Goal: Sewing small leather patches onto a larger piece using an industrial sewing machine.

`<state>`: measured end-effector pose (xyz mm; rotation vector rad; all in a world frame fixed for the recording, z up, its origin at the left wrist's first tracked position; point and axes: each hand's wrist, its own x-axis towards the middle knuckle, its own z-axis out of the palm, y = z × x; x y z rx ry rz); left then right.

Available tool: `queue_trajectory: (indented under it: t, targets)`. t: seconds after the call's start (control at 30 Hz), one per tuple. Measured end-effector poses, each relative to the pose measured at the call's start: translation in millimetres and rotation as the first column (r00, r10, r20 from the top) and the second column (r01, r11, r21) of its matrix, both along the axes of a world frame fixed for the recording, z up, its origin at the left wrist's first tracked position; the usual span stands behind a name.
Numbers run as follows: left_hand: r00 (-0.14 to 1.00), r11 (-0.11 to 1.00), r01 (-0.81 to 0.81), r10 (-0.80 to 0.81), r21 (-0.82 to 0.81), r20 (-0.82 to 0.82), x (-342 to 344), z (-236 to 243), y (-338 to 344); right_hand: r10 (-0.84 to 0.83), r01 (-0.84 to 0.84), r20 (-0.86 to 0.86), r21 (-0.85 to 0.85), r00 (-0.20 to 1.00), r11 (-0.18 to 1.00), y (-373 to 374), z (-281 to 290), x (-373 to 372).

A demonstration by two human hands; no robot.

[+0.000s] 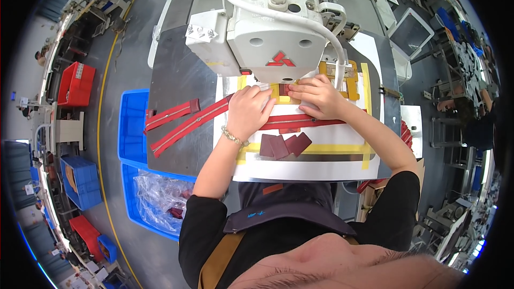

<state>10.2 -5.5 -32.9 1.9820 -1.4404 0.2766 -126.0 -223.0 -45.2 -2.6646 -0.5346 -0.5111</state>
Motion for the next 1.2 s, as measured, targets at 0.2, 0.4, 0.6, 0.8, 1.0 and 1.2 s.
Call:
queue_trajectory:
  t: [0.2,0.4,0.6,0.8,1.0,1.2]
  targets:
    - [1.0,0.999,0.024,-0.025,0.045,0.014,-1,-4,-1,-0.029,0.031,-0.066,0.031,0.997,0.999,0,3,3]
    - [0.997,0.99,0.07,-0.074,0.126,0.029,5,3,3,-0.029,0.031,-0.047,0.031,0.998,0.999,0,1,5]
    - [0.982,0.983,0.153,-0.14,0.103,-0.126,5,-5,8,-0.021,0.023,-0.037,0.038,0.999,0.999,0,-3,6]
    - [0.911,0.931,0.326,-0.263,0.163,-0.317,2,11,15,-0.072,0.073,-0.023,0.031,0.997,0.997,-1,-5,2]
    - [0.864,0.882,0.381,-0.232,0.278,-0.448,-2,1,17,-0.256,0.368,-0.445,0.185,0.858,0.911,-7,21,-40]
    - [0.906,0.877,0.321,-0.174,0.357,-0.387,-17,5,18,-0.243,0.558,-0.73,0.223,0.639,0.799,-4,59,-78]
